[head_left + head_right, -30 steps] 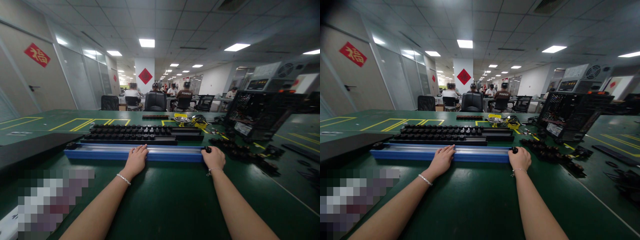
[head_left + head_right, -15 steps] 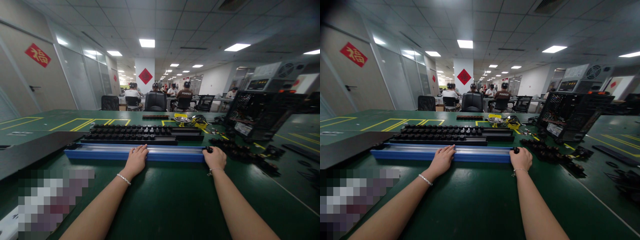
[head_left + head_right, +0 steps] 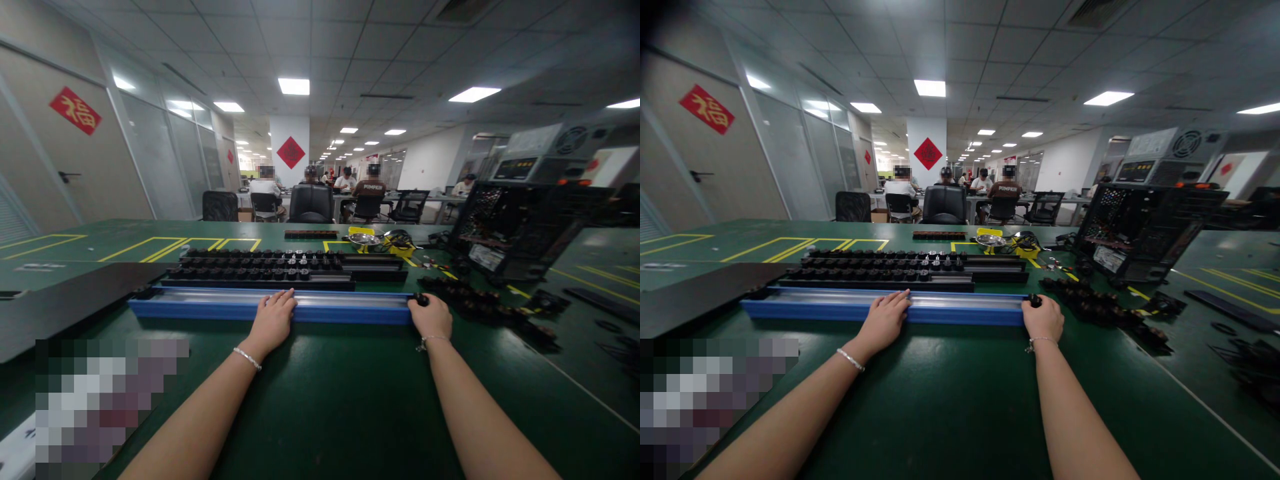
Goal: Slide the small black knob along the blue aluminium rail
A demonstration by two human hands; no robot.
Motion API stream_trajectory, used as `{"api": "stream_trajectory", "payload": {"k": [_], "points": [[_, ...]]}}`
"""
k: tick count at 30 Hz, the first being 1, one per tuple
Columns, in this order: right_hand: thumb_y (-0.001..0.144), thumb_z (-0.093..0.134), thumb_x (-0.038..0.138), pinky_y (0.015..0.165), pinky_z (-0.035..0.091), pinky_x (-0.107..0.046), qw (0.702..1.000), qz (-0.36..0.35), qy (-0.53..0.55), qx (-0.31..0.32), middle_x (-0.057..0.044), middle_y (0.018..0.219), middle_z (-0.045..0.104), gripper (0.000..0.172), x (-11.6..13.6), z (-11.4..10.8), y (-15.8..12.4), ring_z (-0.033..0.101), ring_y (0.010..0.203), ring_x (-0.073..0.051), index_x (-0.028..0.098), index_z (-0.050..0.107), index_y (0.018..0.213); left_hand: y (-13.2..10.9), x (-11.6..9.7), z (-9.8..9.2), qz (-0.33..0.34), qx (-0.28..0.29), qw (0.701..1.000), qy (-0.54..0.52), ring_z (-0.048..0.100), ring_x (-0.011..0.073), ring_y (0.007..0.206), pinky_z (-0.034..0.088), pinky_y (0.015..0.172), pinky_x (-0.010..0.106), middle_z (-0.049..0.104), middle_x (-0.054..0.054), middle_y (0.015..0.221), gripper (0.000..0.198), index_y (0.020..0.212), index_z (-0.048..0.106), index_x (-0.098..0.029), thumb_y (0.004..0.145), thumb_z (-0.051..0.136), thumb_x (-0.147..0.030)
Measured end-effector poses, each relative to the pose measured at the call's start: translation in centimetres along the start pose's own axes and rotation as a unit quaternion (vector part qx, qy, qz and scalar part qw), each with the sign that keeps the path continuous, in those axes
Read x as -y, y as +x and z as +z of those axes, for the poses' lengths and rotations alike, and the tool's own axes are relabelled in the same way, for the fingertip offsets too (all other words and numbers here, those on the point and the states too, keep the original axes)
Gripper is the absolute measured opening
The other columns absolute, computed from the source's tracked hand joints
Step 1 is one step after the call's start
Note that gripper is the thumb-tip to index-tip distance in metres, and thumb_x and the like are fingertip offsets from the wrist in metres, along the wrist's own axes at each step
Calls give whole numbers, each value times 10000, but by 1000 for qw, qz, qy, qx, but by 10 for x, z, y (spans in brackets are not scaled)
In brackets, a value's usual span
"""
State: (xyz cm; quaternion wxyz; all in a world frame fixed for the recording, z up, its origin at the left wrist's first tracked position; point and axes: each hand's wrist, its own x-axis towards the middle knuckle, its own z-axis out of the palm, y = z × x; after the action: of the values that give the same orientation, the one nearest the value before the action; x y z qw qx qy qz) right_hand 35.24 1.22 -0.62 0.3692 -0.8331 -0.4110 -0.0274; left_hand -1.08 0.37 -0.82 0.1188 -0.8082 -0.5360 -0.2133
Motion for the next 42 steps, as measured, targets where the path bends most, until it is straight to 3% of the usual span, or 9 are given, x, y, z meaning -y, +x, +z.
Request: {"api": "stream_trajectory", "payload": {"k": [13, 24, 37, 42], "points": [[694, 511, 378, 792, 432, -349, 999, 35, 26, -1, -138, 1075, 570, 457, 1, -4, 2, 548, 942, -258, 160, 573, 1092, 0, 1, 1, 9, -4, 1000, 12, 421, 234, 1222, 304, 971, 460, 465, 24, 1358, 305, 1062, 556, -259, 811, 413, -162], [688, 525, 374, 790, 436, -347, 999, 12, 37, -18, -128, 976, 589, 415, -5, -1, 5, 555, 910, -248, 146, 597, 1028, 0, 1, 1, 9, -1, 1000, 19, 427, 234, 1215, 312, 967, 459, 473, 16, 1352, 300, 1058, 564, -258, 812, 415, -170], [696, 527, 372, 799, 439, -349, 999, 20, 25, -14, -137, 1001, 584, 412, -3, -4, 6, 560, 909, -244, 144, 603, 1031, 0, 0, 0, 10, -1, 1000, 20, 426, 231, 1215, 312, 966, 453, 471, 21, 1354, 304, 1059, 560, -254, 811, 413, -161], [699, 521, 377, 742, 458, -350, 999, 26, 21, -9, -131, 970, 598, 387, -3, -4, 5, 578, 857, -244, 150, 608, 1000, 0, 1, 1, 11, -8, 1000, 18, 433, 229, 1210, 314, 964, 455, 477, 19, 1348, 303, 1055, 559, -258, 806, 418, -160]]}}
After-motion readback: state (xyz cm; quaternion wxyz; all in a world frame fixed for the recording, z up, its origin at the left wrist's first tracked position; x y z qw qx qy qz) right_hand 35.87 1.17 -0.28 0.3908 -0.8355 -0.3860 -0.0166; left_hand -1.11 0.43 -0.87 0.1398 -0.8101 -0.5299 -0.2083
